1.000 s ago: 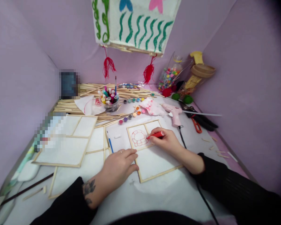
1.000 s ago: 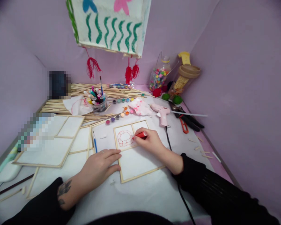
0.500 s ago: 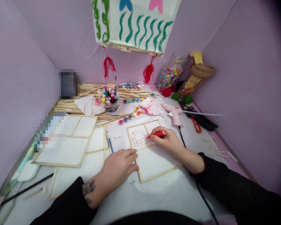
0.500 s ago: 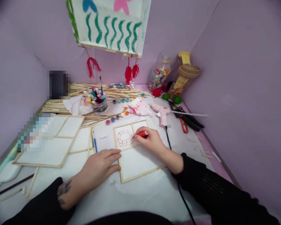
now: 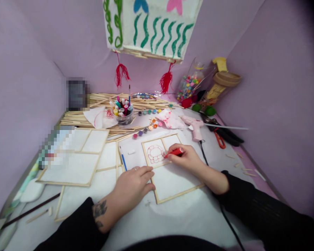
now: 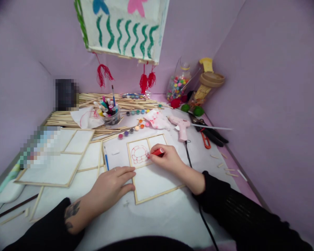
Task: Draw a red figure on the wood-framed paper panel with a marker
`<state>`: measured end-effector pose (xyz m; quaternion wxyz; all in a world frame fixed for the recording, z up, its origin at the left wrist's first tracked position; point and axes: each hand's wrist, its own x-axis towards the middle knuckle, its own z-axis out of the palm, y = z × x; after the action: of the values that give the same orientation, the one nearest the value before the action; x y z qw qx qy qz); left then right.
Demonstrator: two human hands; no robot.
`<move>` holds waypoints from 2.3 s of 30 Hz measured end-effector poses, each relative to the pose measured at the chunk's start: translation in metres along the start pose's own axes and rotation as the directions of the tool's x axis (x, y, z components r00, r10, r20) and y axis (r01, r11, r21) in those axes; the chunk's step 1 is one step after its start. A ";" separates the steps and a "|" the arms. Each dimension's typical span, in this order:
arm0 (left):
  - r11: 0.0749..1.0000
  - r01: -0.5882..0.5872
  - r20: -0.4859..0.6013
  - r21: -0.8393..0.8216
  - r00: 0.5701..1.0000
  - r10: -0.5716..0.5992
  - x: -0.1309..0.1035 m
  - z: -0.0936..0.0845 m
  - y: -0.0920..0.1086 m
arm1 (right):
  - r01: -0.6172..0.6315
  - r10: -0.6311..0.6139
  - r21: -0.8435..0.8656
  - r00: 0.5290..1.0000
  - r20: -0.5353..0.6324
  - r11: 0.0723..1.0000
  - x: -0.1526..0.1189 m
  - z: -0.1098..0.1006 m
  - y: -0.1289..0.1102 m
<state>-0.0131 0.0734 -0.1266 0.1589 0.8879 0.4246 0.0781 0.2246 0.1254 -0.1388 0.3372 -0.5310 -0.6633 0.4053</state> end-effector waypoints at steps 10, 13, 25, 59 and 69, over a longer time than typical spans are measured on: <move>1.000 -0.003 0.015 -0.008 1.000 0.003 0.000 -0.002 0.000 | -0.013 0.013 0.025 1.000 0.012 1.000 0.000 -0.001 -0.003; 1.000 -0.006 0.010 -0.011 1.000 0.006 0.000 -0.001 0.000 | -0.015 0.014 0.026 1.000 0.019 1.000 0.000 -0.002 -0.002; 1.000 0.004 0.015 -0.021 1.000 -0.004 0.001 0.001 0.000 | 0.007 -0.008 0.023 1.000 0.028 1.000 -0.002 0.006 -0.008; 1.000 0.004 0.015 -0.021 1.000 -0.004 -0.001 0.001 -0.001 | -0.011 0.011 0.002 1.000 -0.022 1.000 0.001 0.007 -0.001; 1.000 0.000 0.014 -0.010 1.000 0.000 0.000 0.000 0.000 | -0.019 0.019 -0.006 0.999 -0.026 1.000 0.001 0.006 -0.002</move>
<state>-0.0131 0.0734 -0.1267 0.1665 0.8877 0.4229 0.0740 0.2181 0.1252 -0.1397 0.3403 -0.5435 -0.6551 0.3995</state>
